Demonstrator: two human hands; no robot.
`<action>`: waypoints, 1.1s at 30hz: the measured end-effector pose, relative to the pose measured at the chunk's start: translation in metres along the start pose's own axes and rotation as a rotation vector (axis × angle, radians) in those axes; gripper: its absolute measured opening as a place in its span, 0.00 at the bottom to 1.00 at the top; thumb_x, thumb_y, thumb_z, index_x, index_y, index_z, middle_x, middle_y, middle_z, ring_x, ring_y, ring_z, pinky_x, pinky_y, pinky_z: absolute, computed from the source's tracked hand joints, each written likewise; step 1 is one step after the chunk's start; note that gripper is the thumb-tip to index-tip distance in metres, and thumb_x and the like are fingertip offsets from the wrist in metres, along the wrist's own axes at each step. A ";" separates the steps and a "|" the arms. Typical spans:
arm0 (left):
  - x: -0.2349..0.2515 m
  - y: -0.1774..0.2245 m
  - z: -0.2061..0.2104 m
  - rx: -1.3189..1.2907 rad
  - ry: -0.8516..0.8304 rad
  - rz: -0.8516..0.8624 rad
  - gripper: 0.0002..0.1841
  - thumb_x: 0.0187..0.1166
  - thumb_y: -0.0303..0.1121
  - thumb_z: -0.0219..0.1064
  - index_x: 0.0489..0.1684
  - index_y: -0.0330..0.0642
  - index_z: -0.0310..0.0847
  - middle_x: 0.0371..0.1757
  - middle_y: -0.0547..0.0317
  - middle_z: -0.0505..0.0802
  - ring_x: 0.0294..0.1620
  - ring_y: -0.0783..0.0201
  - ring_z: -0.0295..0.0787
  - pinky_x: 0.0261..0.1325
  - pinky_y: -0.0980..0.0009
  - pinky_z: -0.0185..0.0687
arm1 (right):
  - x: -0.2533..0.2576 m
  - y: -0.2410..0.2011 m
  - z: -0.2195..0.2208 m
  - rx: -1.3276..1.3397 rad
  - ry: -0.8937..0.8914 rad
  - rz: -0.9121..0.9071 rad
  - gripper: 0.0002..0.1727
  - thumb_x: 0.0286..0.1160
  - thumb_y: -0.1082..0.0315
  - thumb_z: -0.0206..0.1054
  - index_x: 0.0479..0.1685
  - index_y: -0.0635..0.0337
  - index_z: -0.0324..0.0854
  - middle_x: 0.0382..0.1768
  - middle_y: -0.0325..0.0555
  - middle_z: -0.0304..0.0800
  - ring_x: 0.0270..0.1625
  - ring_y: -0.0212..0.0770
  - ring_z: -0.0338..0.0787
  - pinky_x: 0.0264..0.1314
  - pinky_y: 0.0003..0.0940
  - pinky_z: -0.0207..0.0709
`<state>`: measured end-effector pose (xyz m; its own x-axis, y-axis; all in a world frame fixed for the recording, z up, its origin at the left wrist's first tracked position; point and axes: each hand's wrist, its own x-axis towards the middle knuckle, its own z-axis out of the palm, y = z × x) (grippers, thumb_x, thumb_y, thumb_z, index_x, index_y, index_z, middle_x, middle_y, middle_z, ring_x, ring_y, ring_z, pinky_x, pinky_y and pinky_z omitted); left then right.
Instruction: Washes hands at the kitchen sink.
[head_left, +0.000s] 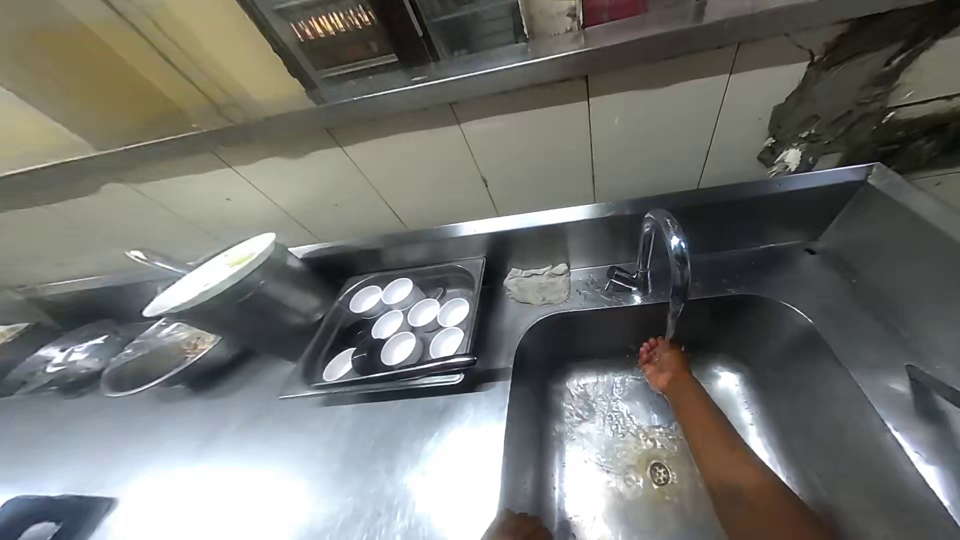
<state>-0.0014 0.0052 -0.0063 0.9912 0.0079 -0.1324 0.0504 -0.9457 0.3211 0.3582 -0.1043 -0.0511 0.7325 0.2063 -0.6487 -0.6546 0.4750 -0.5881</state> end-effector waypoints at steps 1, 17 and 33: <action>0.000 -0.001 0.000 0.009 -0.003 0.005 0.20 0.80 0.48 0.61 0.35 0.42 0.93 0.38 0.49 0.97 0.43 0.48 0.95 0.52 0.47 0.84 | 0.002 -0.004 -0.002 0.143 0.003 0.046 0.12 0.94 0.60 0.46 0.40 0.52 0.67 0.28 0.36 0.72 0.24 0.29 0.75 0.28 0.23 0.74; -0.001 0.001 0.000 0.012 0.011 0.002 0.18 0.80 0.46 0.62 0.34 0.43 0.92 0.38 0.52 0.97 0.43 0.51 0.95 0.52 0.50 0.83 | -0.010 -0.004 0.008 -0.173 -0.045 -0.051 0.12 0.94 0.66 0.48 0.64 0.61 0.70 0.49 0.45 0.77 0.43 0.35 0.81 0.48 0.29 0.79; -0.003 -0.005 0.012 0.080 0.072 -0.018 0.19 0.79 0.51 0.61 0.32 0.49 0.93 0.37 0.60 0.97 0.42 0.58 0.95 0.52 0.55 0.85 | -0.058 0.031 -0.009 -1.233 -0.686 -0.139 0.21 0.92 0.71 0.49 0.76 0.72 0.72 0.64 0.64 0.85 0.62 0.51 0.87 0.71 0.47 0.79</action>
<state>-0.0064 0.0064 -0.0184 0.9966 0.0456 -0.0692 0.0612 -0.9682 0.2426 0.2938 -0.1089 -0.0366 0.5144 0.7577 -0.4015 -0.0508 -0.4405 -0.8963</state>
